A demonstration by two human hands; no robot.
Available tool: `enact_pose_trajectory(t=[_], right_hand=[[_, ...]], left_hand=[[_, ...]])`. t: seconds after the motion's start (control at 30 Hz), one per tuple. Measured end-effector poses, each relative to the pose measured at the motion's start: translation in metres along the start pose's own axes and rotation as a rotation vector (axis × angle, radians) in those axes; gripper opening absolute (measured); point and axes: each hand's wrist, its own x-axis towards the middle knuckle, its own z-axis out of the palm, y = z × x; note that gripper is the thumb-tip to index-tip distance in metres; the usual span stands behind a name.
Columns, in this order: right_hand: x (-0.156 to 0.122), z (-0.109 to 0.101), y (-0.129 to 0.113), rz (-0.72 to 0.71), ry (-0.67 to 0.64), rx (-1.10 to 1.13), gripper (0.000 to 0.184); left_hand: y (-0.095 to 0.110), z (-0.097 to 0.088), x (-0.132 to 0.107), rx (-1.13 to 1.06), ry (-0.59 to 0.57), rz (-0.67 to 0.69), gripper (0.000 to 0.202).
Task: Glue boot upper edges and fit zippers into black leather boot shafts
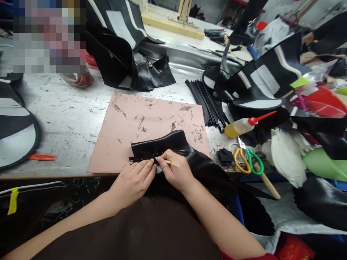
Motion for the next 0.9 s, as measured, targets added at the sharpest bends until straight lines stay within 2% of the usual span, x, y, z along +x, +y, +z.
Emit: enact_pose_trajectory(t=[0.5,0.7,0.9], right_hand=[[-0.0001,-0.0031,-0.0013,0.024,-0.028,0.002,0.018],[-0.0022,-0.0034,-0.0008,0.096,0.09,0.022,0.02],[-0.0006,-0.0015,0.0005,0.083,0.075,0.023,0.019]], left_hand=[[0.0002,0.0012,-0.0014,-0.025,-0.026,0.005,0.032],[-0.0001,0.001,-0.0008,-0.02,-0.049,0.001,0.031],[-0.0006,0.0041,-0.0009,-0.072,0.003,-0.012,0.029]])
